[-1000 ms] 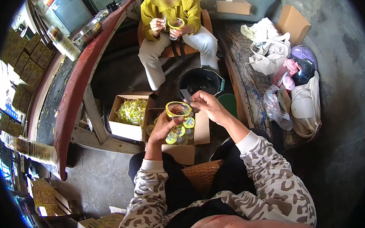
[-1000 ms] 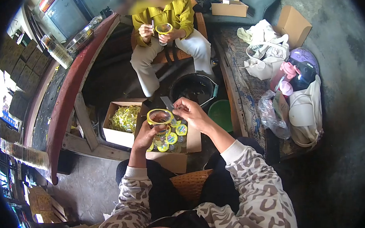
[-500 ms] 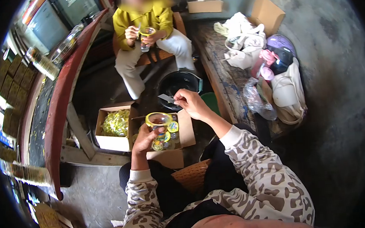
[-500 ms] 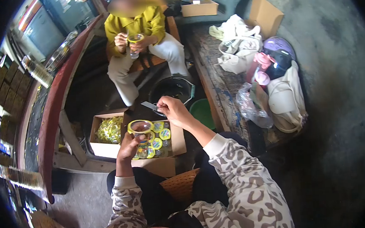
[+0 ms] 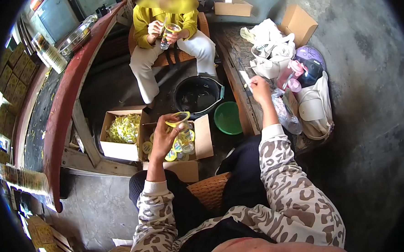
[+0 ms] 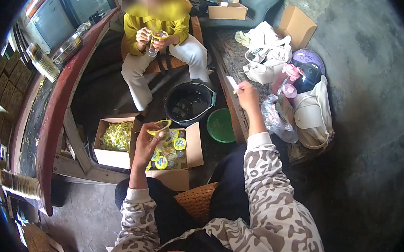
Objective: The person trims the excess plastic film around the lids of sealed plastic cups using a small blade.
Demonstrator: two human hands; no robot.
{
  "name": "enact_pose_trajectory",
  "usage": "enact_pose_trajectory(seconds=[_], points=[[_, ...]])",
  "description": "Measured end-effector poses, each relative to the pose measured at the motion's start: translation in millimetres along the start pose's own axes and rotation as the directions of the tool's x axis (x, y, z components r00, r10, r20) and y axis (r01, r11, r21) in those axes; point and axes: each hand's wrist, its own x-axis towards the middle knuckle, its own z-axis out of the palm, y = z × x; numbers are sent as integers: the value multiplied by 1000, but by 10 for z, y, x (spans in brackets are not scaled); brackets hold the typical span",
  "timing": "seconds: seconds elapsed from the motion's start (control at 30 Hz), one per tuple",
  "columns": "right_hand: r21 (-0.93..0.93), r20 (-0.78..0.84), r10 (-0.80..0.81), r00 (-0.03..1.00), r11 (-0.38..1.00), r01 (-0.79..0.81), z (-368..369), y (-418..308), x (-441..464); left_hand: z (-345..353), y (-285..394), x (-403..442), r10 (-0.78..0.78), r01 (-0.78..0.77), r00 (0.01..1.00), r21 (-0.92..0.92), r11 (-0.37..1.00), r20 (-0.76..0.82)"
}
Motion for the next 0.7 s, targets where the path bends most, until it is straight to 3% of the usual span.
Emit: enact_pose_trajectory(seconds=[0.03, 0.13, 0.17, 0.2, 0.3, 0.43, 0.53, 0.7], points=[[-67, -28, 18, 999, 998, -20, -27, 137, 28, -11, 21, 20, 162, -145, 986, 310, 940, -28], [-180, -63, 42, 997, 982, -53, -76, 402, 64, 40, 17, 6, 128, -118, 990, 137, 983, -64], [-220, -73, 56, 996, 973, -71, -72, 457, 79, 28, 50, 5, 132, -116, 991, 294, 949, -35], [-227, -69, 49, 996, 972, -64, -54, 498, 100, 32, 90, 6, 131, -114, 990, 287, 951, -43], [-246, 3, 91, 996, 965, -88, 58, 655, 113, 65, 88, -10, 263, -188, 962, 533, 825, -68], [-96, 183, 184, 966, 981, -169, 283, 776, 133, 65, 83, -32, 287, -199, 954, 535, 821, -87], [-116, 255, 251, 934, 967, -228, 481, 855, 129, 45, 114, -28, 281, -151, 945, 542, 827, -165], [-289, 428, 172, 887, 956, -46, 663, 276, -63, -55, 48, 14, 322, -108, 907, 591, 800, -270]])
